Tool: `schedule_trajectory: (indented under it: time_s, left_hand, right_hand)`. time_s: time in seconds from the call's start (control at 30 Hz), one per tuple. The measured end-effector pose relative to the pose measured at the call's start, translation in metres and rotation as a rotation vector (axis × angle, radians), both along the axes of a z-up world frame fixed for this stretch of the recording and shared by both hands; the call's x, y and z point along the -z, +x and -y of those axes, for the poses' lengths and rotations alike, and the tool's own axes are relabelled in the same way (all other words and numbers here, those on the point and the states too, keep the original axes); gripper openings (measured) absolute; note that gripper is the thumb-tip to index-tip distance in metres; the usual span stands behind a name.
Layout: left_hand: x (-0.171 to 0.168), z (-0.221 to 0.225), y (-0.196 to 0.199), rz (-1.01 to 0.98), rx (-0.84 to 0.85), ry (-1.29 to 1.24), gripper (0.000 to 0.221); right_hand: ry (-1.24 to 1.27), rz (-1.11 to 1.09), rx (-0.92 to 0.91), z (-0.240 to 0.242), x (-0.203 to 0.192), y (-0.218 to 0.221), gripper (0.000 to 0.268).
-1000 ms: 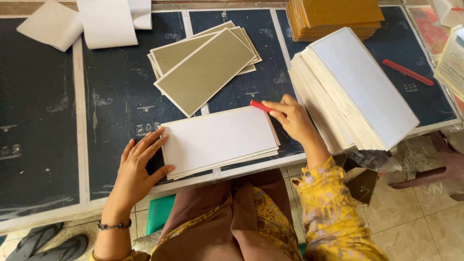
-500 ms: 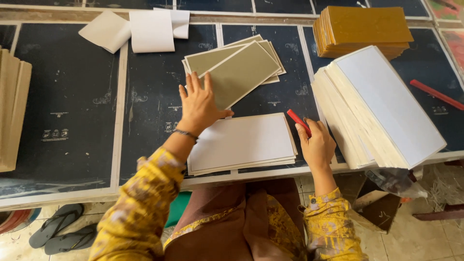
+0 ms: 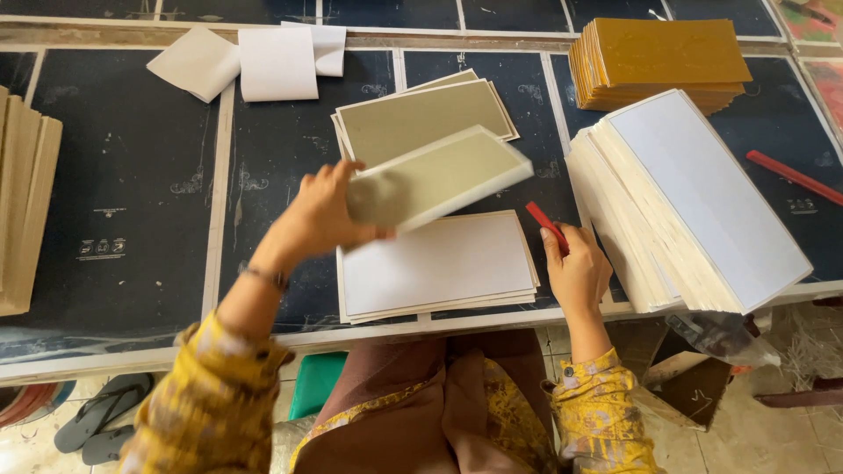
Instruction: Folding and stacking paper cards using a creasing tool on a production table.
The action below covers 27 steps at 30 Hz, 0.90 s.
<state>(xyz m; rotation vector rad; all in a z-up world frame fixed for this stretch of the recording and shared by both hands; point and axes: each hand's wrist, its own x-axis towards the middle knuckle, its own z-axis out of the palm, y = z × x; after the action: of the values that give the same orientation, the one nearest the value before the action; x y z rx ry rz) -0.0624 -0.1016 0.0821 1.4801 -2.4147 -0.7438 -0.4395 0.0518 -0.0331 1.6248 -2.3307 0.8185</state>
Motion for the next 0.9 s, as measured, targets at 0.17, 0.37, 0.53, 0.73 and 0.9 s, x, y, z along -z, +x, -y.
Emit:
schedule_trajectory:
  time_s: [0.17,0.37,0.53,0.73,0.9]
  left_hand:
    - [0.041,-0.067,0.007,0.12,0.113,-0.012,0.132]
    - [0.048,-0.079,0.022,-0.071,0.144,0.111,0.135]
    - [0.034,-0.025,0.031,-0.149,0.193,0.142,0.12]
    - [0.084,0.136,0.04,0.13,-0.116,-0.572,0.031]
    - [0.108,0.226,0.041,0.553,-0.188,-0.992,0.019]
  right_hand:
    - [-0.055,0.108,0.03,-0.001,0.02,-0.024,0.036]
    - [-0.046,0.363,-0.2,-0.02,-0.01,0.018,0.021]
    - [-0.057,0.243,-0.153,-0.029,0.011,0.02,0.02]
    - [-0.074,0.048,0.032,-0.023,0.008,0.034,0.021]
    - [-0.096,-0.025,-0.067,-0.021,-0.006,0.04,0.022]
